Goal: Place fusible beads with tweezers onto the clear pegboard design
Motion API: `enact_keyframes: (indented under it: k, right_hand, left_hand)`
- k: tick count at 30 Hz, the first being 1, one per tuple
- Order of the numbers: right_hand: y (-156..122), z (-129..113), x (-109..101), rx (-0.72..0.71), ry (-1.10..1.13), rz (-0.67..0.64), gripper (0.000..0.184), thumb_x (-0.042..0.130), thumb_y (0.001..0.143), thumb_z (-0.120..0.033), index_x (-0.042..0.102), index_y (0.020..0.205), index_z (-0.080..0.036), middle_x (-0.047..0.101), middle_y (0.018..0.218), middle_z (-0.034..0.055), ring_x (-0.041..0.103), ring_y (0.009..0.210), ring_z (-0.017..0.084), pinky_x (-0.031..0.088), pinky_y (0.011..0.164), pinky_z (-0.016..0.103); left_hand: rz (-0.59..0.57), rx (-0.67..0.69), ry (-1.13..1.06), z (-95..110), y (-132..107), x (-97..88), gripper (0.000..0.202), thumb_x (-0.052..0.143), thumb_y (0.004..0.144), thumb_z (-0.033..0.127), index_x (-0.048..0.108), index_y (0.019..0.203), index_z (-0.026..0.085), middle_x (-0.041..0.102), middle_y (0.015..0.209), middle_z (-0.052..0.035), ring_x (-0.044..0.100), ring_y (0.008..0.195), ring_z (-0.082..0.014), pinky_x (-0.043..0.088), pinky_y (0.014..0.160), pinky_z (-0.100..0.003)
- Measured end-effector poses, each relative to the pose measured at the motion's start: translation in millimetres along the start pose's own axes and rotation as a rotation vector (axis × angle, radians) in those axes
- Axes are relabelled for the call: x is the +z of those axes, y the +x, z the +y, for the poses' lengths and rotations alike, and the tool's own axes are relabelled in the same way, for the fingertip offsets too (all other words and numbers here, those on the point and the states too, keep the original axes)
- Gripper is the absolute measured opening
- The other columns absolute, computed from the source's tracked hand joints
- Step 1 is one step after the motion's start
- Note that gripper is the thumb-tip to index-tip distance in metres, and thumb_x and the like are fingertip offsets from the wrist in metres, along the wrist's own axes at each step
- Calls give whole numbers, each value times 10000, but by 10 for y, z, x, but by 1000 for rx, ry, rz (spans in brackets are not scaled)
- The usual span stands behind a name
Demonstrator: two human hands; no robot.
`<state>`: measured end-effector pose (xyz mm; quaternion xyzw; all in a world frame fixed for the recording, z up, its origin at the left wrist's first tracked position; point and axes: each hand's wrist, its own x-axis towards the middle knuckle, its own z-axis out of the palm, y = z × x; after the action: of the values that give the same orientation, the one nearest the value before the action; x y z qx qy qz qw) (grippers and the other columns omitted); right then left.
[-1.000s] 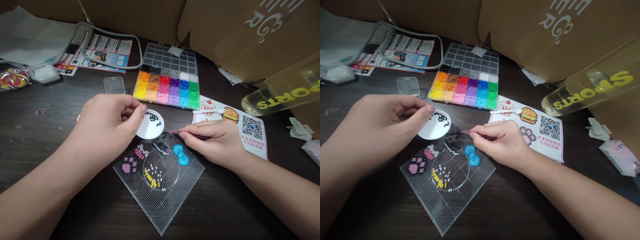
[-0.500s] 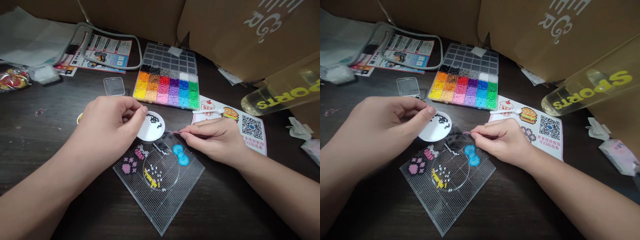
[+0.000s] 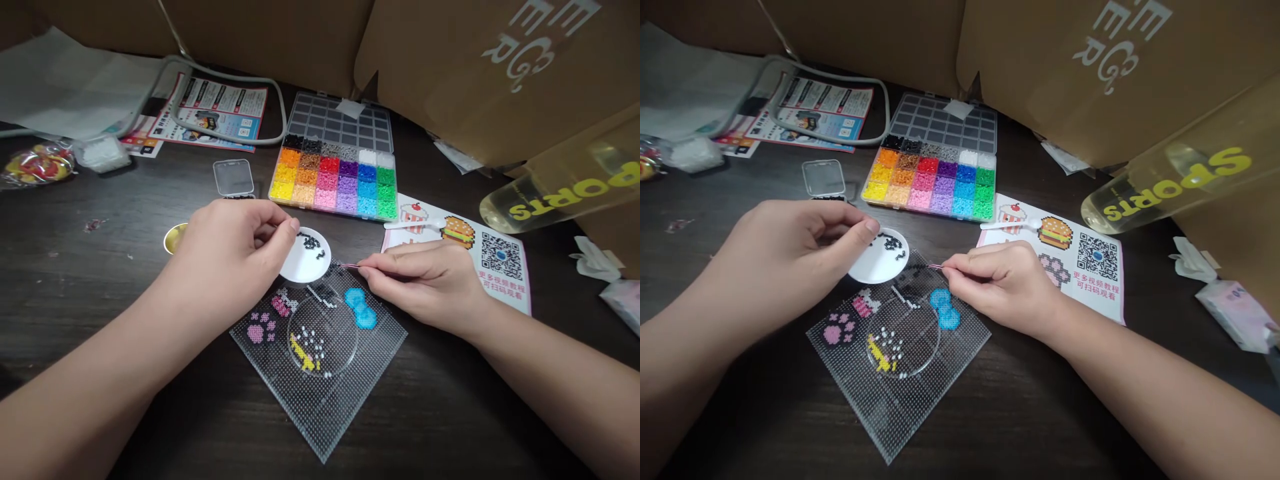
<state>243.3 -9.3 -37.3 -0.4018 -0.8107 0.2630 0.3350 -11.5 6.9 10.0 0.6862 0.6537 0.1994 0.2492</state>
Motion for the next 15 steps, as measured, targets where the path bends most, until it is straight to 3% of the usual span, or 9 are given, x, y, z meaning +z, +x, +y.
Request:
enact_keyframes:
  k: [5, 9, 15]
  right_hand:
    - [13, -73, -27, 77, 34, 51, 190, 763, 898, -101, 901, 942, -225, 817, 735, 16, 737, 575, 149, 578, 503, 242]
    - [62, -194, -9, 235, 139, 138, 169, 781, 882, -145, 904, 860, -259, 738, 598, -9, 643, 497, 119, 507, 444, 217]
    - [131, -240, 51, 433, 345, 46, 83, 825, 849, -239, 907, 859, -232, 670, 530, -1, 556, 458, 91, 462, 434, 195]
  left_hand:
    - [1, 29, -18, 3, 19, 10, 225, 639, 929, 321, 797, 783, 251, 749, 668, 48, 627, 598, -141, 405, 598, -313]
    - [-7, 54, -32, 4, -6, 31, 235, 636, 934, 318, 782, 763, 250, 744, 660, 63, 631, 599, -127, 392, 587, -296]
    - [-22, 88, -76, 30, -37, 47, 224, 639, 942, 339, 803, 811, 259, 748, 672, 73, 595, 566, -113, 416, 597, -280]
